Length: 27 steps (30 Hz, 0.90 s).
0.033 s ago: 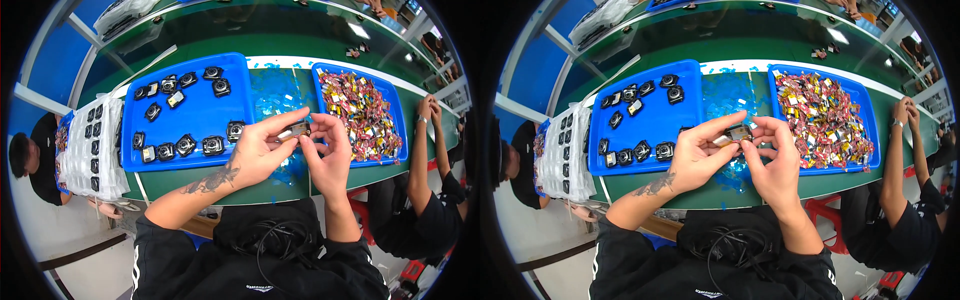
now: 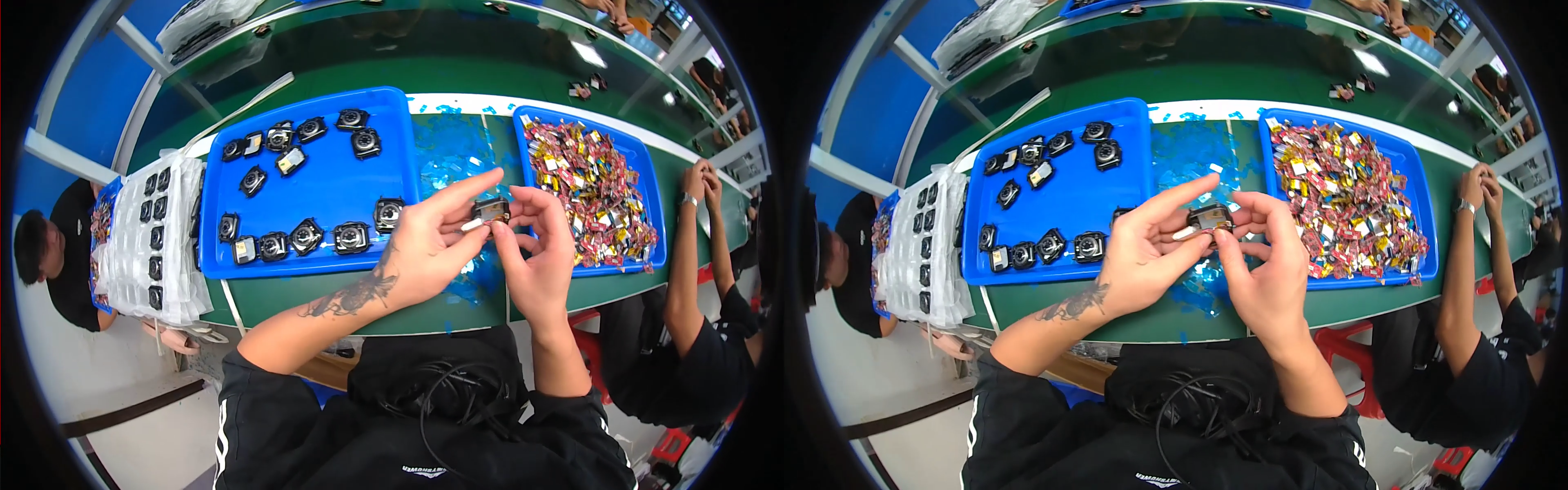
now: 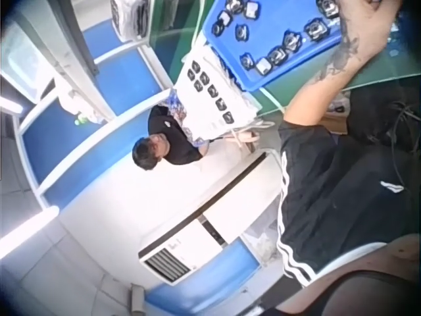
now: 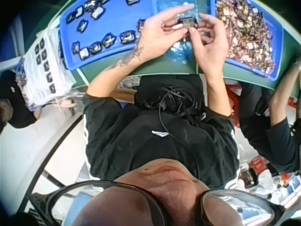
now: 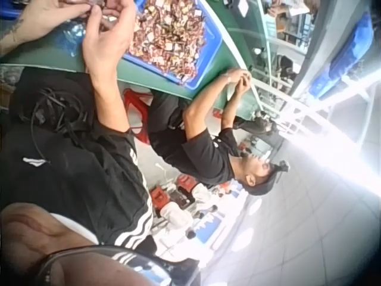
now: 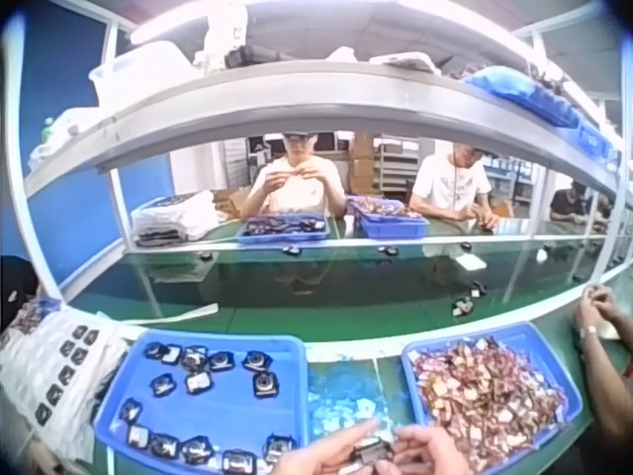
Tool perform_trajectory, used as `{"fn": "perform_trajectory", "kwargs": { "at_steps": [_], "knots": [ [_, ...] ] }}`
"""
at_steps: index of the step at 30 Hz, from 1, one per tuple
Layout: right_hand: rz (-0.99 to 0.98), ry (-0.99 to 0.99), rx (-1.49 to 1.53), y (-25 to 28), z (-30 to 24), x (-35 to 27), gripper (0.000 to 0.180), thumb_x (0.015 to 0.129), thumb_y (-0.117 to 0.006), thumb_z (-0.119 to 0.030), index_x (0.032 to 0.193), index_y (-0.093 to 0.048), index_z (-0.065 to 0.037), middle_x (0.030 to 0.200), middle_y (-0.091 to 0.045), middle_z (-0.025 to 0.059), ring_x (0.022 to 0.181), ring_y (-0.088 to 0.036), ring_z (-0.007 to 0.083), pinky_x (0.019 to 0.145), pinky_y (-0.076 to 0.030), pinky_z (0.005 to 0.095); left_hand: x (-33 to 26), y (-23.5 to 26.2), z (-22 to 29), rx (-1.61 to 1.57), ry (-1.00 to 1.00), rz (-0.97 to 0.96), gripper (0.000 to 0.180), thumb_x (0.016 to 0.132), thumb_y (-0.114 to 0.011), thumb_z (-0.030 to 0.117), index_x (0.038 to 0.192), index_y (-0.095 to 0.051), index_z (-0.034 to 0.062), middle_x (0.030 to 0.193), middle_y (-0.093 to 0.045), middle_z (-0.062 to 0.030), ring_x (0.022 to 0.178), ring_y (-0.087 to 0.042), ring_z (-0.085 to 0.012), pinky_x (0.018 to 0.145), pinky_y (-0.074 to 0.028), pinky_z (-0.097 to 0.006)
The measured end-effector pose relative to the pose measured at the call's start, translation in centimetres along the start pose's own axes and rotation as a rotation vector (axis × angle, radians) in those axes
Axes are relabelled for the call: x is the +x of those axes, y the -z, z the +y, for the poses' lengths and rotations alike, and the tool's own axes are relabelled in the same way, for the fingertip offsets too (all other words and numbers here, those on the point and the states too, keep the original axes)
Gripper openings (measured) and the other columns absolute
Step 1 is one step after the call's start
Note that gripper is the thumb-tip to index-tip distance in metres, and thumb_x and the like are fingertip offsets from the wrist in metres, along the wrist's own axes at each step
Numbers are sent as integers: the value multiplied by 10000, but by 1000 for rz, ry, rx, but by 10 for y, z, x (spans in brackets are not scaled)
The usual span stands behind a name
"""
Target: Assembling small electronic components by attaching wiring parts and sorting them into trays.
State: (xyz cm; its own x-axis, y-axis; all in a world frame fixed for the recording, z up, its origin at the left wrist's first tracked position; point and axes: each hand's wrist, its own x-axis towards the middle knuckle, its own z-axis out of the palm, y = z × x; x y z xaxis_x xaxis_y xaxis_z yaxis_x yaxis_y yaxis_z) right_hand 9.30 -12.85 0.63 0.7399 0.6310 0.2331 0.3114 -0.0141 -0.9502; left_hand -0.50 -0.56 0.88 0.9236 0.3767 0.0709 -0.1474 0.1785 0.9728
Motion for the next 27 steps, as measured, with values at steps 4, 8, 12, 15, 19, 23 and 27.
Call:
{"fn": "perform_trajectory", "kwargs": {
  "at_steps": [4,8,12,15,19,23,27],
  "knots": [
    [-115,-5,-3,3,-10,14,425,825,-637,70,1221,-516,-26,938,-582,49,856,-594,104,710,-548,227,2,2,1,-39,1,50,634,880,-582,-61,1449,-343,84,1233,-579,-153,1089,-598,-164,885,-519,-270],
    [-344,-13,-28,5,-16,72,479,815,-637,62,1259,-477,-21,870,-593,35,774,-585,85,673,-490,214,11,28,18,516,-311,197,542,854,-652,46,1358,-462,104,1243,-564,-191,989,-662,-216,775,-560,-318],
    [-307,-188,-201,3,11,195,496,800,-703,-25,1242,-478,5,821,-638,52,693,-595,95,620,-468,221,26,96,39,1435,-233,310,350,871,-620,131,1220,-600,121,1270,-569,-129,1075,-610,-318,862,-520,-399],
    [-173,-359,-121,-9,58,258,516,735,-788,-73,1173,-525,1,834,-643,76,668,-607,121,595,-467,232,18,110,26,1596,-72,211,348,890,-602,180,1236,-594,137,1350,-525,-136,1226,-504,-340,1018,-434,-419],
    [-64,-180,-730,-20,105,276,537,666,-846,-191,1093,-585,5,1003,-666,155,933,-658,278,791,-517,350,17,109,15,1582,-32,168,374,847,-660,151,1207,-571,106,1265,-555,-168,1187,-529,-337,995,-450,-414],
    [-66,-159,-789,-19,91,274,651,633,-870,-228,1166,-572,-3,1146,-623,185,1067,-600,321,912,-479,385,18,110,16,1587,-15,178,368,825,-676,127,1155,-548,29,1109,-589,-160,1084,-571,-328,906,-488,-434],
    [229,63,-638,28,100,286,594,763,-747,-269,1232,-515,10,1116,-630,201,1029,-614,364,902,-493,409,26,101,26,1612,50,185,490,827,-657,114,1266,-461,20,1098,-608,-211,1056,-591,-356,896,-495,-434]
  ]
}}
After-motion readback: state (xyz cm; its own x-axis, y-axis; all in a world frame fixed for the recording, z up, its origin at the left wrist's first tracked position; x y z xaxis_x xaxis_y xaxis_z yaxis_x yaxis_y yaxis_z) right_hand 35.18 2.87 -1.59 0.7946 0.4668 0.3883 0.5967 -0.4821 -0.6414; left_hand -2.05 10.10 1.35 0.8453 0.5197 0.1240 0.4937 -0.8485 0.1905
